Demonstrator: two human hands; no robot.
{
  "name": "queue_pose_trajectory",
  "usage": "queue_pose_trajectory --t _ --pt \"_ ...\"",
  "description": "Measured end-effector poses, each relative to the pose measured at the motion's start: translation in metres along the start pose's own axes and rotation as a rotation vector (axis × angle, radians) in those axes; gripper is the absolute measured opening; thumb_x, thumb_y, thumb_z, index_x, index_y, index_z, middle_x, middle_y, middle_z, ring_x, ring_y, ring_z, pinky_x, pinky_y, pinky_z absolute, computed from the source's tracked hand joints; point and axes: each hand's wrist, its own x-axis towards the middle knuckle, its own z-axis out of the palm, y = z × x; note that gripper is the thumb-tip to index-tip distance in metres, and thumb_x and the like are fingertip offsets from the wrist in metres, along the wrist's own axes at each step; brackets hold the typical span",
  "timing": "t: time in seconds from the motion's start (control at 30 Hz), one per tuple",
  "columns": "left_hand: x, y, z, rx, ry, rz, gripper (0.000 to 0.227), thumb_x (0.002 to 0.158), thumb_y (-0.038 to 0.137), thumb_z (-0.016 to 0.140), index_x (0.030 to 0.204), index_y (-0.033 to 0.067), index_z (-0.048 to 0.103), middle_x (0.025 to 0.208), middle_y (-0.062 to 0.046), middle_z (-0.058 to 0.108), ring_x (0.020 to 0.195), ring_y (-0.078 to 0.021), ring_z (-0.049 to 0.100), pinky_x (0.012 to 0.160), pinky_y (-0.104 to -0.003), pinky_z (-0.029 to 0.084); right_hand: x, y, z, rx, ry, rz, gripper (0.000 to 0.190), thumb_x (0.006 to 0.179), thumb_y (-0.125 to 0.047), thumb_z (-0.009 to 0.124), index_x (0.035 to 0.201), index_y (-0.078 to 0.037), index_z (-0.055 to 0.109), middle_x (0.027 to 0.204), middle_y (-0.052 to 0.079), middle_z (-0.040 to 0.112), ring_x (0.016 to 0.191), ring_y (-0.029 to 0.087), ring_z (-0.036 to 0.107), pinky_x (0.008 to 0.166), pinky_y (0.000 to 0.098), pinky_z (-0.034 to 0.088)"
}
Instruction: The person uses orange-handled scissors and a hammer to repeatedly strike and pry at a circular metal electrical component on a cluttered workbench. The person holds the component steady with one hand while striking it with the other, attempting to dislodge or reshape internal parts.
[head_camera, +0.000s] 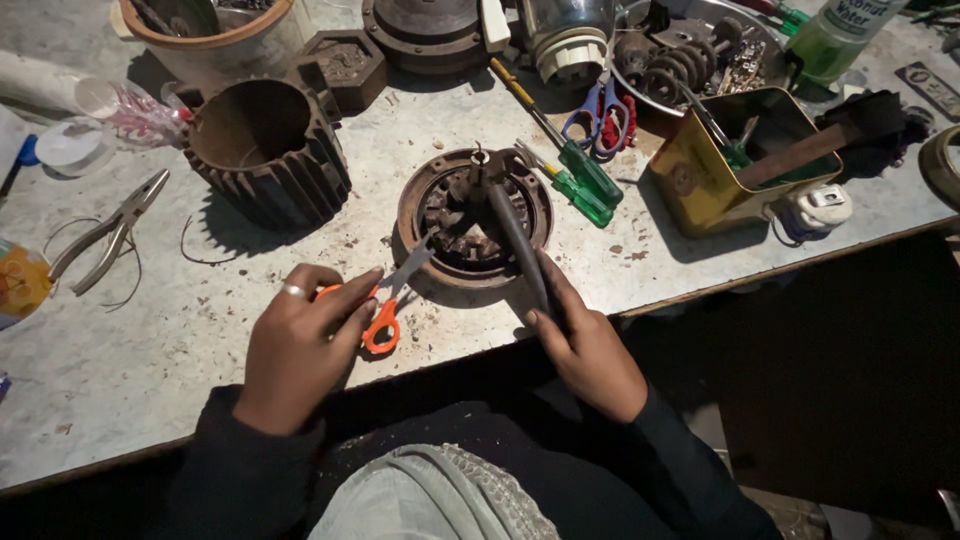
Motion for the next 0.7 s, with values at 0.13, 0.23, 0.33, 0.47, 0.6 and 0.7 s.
queue_pose_trajectory --t 0.13,0.23,0.33,0.47,0.6,0.7 --pt "0.011 0.012 0.0 0.08 -0.014 0.007 0.024 0.088 0.025 0.077 0.11 0.0174 0.081 0.093 -0.009 0.065 0.069 -0.0236 0.065 0.06 -0.037 0.053 0.001 0.007 0.002 -0.036 0.02 -0.057 0.067 0.098 -0.024 0.062 0.157 -0.009 0.034 0.12 0.029 0.07 0.113 0.038 0.071 0.094 0.0398 0.053" --pt "0.016 0.017 -0.001 0.121 0.004 0.051 0.022 0.088 0.027 0.077 0.107 0.0177 0.081 0.089 -0.007 0.064 0.07 -0.0233 0.066 0.06 -0.037 0.053 0.001 0.011 0.003 -0.036 0.041 -0.133 0.066 0.1 -0.023 0.063 0.157 -0.007 0.034 0.13 0.03 0.066 0.123 0.04 0.065 0.099 0.0402 0.05" --pt "0.02 0.019 -0.001 0.149 0.033 0.087 0.018 0.088 0.028 0.078 0.103 0.0179 0.081 0.086 -0.006 0.064 0.068 -0.0226 0.066 0.059 -0.036 0.053 0.0 0.012 0.003 -0.013 0.029 -0.103 0.066 0.099 -0.023 0.062 0.158 -0.009 0.034 0.131 0.029 0.067 0.124 0.039 0.065 0.099 0.0399 0.05" --pt "0.024 0.023 0.0 0.174 0.066 0.147 0.015 0.088 0.03 0.079 0.096 0.0178 0.081 0.082 -0.005 0.063 0.066 -0.0226 0.066 0.058 -0.036 0.053 0.0 0.009 0.001 0.001 0.02 -0.074 0.067 0.099 -0.024 0.062 0.158 -0.01 0.034 0.127 0.028 0.069 0.119 0.038 0.069 0.097 0.0397 0.052" --pt "0.029 0.028 -0.002 0.198 0.004 0.13 0.018 0.085 0.032 0.08 0.094 0.0172 0.081 0.079 -0.004 0.064 0.061 -0.0209 0.066 0.054 -0.035 0.053 0.001 0.005 0.0 -0.027 0.004 -0.015 0.068 0.098 -0.025 0.062 0.158 -0.012 0.033 0.118 0.027 0.072 0.112 0.036 0.073 0.093 0.0393 0.053" --pt "0.032 0.029 -0.003 0.258 -0.026 0.111 0.018 0.085 0.034 0.08 0.09 0.0164 0.08 0.081 -0.005 0.065 0.06 -0.022 0.067 0.054 -0.034 0.053 0.0 0.003 0.0 0.015 0.013 -0.069 0.068 0.098 -0.023 0.062 0.159 -0.01 0.033 0.119 0.028 0.071 0.112 0.036 0.073 0.093 0.0399 0.053"
